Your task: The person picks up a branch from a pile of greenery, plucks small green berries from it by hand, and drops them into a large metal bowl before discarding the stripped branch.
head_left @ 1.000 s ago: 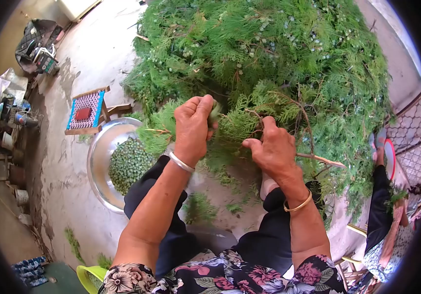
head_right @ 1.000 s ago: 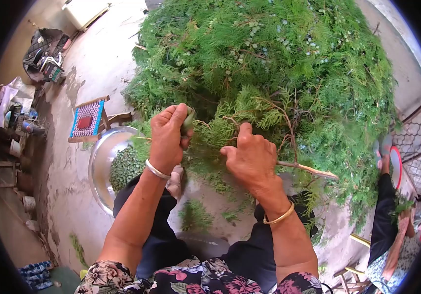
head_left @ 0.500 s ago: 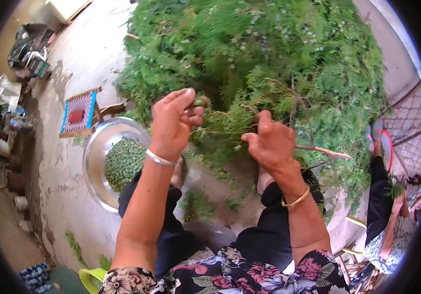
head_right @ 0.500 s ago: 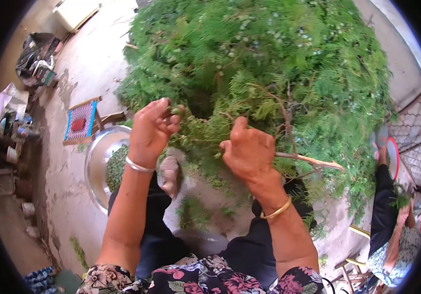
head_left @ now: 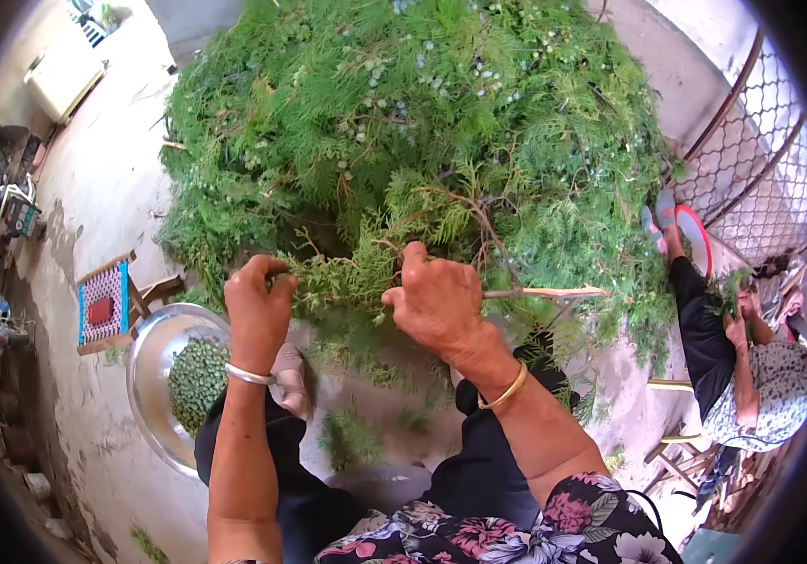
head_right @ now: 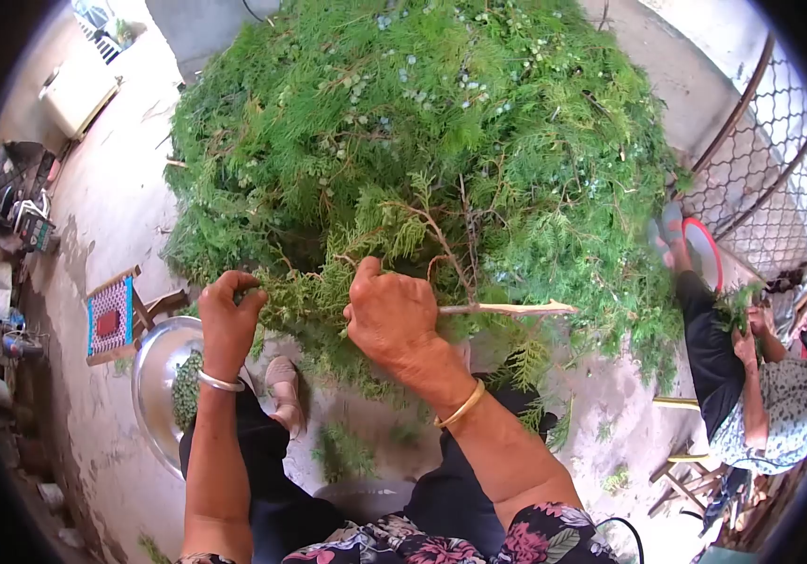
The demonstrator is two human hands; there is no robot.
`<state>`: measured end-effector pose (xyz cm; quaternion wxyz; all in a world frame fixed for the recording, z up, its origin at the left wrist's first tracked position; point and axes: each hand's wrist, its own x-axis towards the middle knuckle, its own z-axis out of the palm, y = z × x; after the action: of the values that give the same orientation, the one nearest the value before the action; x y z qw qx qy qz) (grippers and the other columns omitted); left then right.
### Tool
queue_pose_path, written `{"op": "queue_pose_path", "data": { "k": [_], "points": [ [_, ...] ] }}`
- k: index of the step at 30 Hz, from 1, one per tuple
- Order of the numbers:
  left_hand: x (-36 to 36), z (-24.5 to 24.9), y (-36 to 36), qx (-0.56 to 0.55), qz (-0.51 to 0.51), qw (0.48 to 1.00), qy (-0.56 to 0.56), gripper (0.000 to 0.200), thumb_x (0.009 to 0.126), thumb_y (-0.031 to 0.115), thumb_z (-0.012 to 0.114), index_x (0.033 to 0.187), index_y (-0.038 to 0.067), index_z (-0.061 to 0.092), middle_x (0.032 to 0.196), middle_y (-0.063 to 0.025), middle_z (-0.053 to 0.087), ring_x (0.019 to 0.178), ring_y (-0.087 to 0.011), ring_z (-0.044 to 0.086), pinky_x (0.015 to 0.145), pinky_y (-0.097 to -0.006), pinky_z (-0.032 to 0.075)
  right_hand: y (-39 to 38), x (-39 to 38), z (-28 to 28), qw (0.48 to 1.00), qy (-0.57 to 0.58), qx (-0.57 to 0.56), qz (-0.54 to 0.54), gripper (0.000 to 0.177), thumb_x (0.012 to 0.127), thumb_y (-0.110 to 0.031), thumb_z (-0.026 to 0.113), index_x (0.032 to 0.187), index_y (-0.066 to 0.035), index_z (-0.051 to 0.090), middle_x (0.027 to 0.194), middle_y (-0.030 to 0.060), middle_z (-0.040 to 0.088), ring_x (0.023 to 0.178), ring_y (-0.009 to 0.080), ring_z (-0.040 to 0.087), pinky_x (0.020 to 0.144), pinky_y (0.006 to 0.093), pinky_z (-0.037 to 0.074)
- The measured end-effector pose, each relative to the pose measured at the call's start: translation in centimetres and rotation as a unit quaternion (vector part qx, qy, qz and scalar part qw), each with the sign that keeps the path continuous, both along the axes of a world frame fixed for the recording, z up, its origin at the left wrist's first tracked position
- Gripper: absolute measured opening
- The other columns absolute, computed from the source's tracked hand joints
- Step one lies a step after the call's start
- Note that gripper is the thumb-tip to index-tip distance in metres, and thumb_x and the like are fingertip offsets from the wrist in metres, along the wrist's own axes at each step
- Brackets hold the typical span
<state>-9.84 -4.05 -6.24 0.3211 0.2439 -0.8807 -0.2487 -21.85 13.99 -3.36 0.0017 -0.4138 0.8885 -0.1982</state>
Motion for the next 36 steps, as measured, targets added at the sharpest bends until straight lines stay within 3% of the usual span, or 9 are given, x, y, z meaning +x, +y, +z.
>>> {"op": "queue_pose_path", "data": {
  "k": [5,7,12,17,21,26,28,31,36],
  "points": [
    [-0.1,1.7,0.5,0.403,0.017,0.911,0.090,0.014,0.088,0.015,0.058,0.080,0.004,0.060,0.062,-0.0013,0.056,0.046,-0.0054,0.042,0.040,-0.0192,0.028,-0.1,-0.2,0.5,0.997,-0.072,-0.029,-0.012,0.037,0.071,-0.024,0.072,0.082,0.002,0.047,0.060,0.0207,0.059,0.062,0.0389,0.062,0.058,0.0458,0.048],
    [0.2,2.1,0.0,0.608,0.027,0.768,0.199,0.013,0.087,0.013,0.059,0.078,0.004,0.059,0.061,-0.0033,0.055,0.044,-0.0058,0.041,0.040,-0.0199,0.030,-0.1,-0.3,0.9,0.995,-0.094,-0.030,-0.023,0.040,0.070,-0.025,0.073,0.082,0.002,0.047,0.062,0.0229,0.059,0.065,0.0417,0.061,0.061,0.0476,0.047],
    [2.2,0.4,-4.8,0.729,-0.050,0.600,0.326,0.016,0.093,0.024,0.053,0.089,0.009,0.055,0.064,-0.0019,0.051,0.044,-0.0074,0.036,0.039,-0.0221,0.027,0.4,-0.7,1.7,0.989,-0.128,0.004,-0.071,0.045,0.071,-0.029,0.072,0.090,0.006,0.051,0.074,0.0249,0.063,0.075,0.0415,0.063,0.068,0.0478,0.050],
    [3.7,2.2,-5.5,0.747,-0.091,0.551,0.361,0.015,0.092,0.021,0.053,0.090,0.006,0.056,0.077,-0.0101,0.056,0.054,-0.0121,0.043,0.045,-0.0234,0.033,0.9,-1.8,1.0,0.986,-0.124,-0.006,-0.108,0.044,0.071,-0.029,0.073,0.088,0.006,0.053,0.078,0.0274,0.062,0.080,0.0422,0.062,0.070,0.0469,0.049],
    [2.5,1.8,-1.9,0.735,-0.142,0.597,0.288,0.017,0.090,0.024,0.057,0.083,0.008,0.057,0.074,-0.0094,0.060,0.053,-0.0119,0.047,0.041,-0.0211,0.033,0.5,-2.2,0.0,0.983,-0.118,-0.023,-0.136,0.042,0.070,-0.027,0.074,0.089,0.005,0.054,0.080,0.0254,0.063,0.081,0.0414,0.062,0.072,0.0463,0.048],
    [0.7,1.3,3.3,0.602,-0.100,0.785,0.110,0.011,0.085,0.016,0.063,0.085,0.005,0.061,0.070,-0.0054,0.060,0.052,-0.0083,0.049,0.041,-0.0181,0.035,-0.4,-2.3,0.3,0.974,-0.162,-0.035,-0.155,0.038,0.069,-0.025,0.075,0.088,0.003,0.057,0.081,0.0214,0.064,0.080,0.0387,0.062,0.072,0.0436,0.047],
    [0.1,0.6,4.8,0.406,-0.075,0.909,0.052,0.016,0.078,0.012,0.070,0.088,0.002,0.061,0.068,-0.0055,0.061,0.054,-0.0096,0.053,0.045,-0.0218,0.040,-0.5,-2.7,-0.7,0.956,-0.240,-0.106,-0.130,0.037,0.068,-0.024,0.075,0.087,0.003,0.059,0.080,0.0190,0.064,0.078,0.0366,0.062,0.072,0.0419,0.046],
    [-0.7,-0.5,6.3,0.122,-0.112,0.983,0.075,0.025,0.073,0.013,0.073,0.090,0.000,0.060,0.069,-0.0092,0.061,0.055,-0.0168,0.057,0.050,-0.0287,0.044,-0.8,-2.6,-1.3,0.947,-0.264,-0.142,-0.120,0.036,0.068,-0.023,0.075,0.088,0.003,0.060,0.079,0.0182,0.064,0.077,0.0353,0.062,0.071,0.0415,0.046],
    [-1.3,-1.5,6.6,-0.041,-0.110,0.993,-0.003,0.025,0.073,0.011,0.072,0.090,0.000,0.057,0.071,-0.0146,0.060,0.059,-0.0247,0.059,0.056,-0.0334,0.047,-1.3,-2.1,-1.1,0.945,-0.279,-0.138,-0.104,0.034,0.069,-0.022,0.074,0.088,0.002,0.060,0.079,0.0184,0.064,0.077,0.0353,0.062,0.071,0.0414,0.046]
  ]
}}
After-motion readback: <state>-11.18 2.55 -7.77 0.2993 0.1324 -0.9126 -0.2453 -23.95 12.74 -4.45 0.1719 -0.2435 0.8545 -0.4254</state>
